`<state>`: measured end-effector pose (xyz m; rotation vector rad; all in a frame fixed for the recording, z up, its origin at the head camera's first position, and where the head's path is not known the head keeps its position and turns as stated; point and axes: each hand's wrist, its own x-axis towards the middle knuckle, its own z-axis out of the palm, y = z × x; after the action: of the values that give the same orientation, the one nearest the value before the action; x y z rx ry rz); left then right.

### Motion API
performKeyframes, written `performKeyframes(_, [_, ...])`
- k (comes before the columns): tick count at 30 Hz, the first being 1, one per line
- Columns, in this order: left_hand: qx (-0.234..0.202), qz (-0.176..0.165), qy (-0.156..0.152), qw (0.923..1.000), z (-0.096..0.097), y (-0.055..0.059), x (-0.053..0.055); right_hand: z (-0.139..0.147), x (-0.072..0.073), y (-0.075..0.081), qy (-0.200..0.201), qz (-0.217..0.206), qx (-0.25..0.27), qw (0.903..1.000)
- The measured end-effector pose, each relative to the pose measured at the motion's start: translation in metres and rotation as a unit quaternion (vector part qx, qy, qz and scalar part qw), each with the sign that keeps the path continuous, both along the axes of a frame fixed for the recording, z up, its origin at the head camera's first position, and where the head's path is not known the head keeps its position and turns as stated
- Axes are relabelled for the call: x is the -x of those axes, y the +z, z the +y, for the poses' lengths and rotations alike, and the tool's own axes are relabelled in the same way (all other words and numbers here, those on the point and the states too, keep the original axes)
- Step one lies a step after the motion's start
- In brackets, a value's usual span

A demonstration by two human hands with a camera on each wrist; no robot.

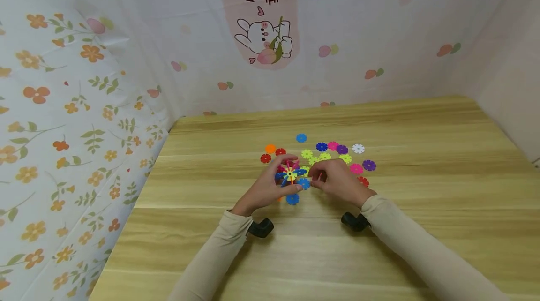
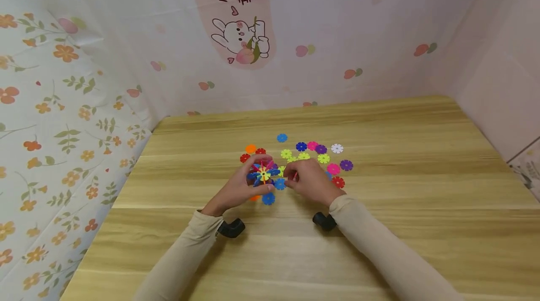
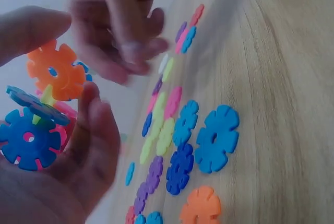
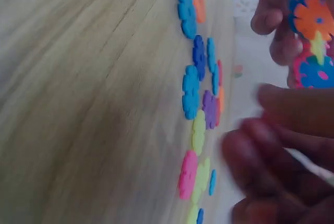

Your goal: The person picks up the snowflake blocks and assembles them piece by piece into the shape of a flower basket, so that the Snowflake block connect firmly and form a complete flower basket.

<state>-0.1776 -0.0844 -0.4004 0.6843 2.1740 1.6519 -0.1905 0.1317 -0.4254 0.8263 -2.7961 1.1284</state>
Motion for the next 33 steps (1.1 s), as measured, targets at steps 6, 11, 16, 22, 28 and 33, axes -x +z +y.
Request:
performKeyframes(6, [0.002,0.002,0.008,1.0,-0.001,0.007,-0.001,-0.016,0.003,-0.008,0.016,0.065,-0.157,0.9853])
performKeyframes(11, [0.003,0.006,0.006,1.0,-0.001,0.007,0.001,-0.025,0.005,-0.016,0.01,0.132,-0.203,0.9702])
performKeyframes(16, [-0.001,0.01,0.007,0.9999,-0.001,0.007,0.002,-0.027,0.006,-0.014,0.015,0.112,-0.185,0.9762])
performKeyframes(22, [-0.007,0.005,0.003,1.0,0.0,0.006,0.003,-0.026,0.006,-0.011,0.01,0.071,-0.176,0.9818])
performKeyframes(28, [-0.019,0.01,0.006,0.9997,0.001,0.007,0.004,-0.029,0.01,-0.011,0.011,0.023,-0.159,0.9869])
performKeyframes(33, [-0.012,0.016,0.013,0.9997,0.002,0.008,0.004,-0.03,0.012,-0.011,0.01,-0.033,-0.125,0.9916])
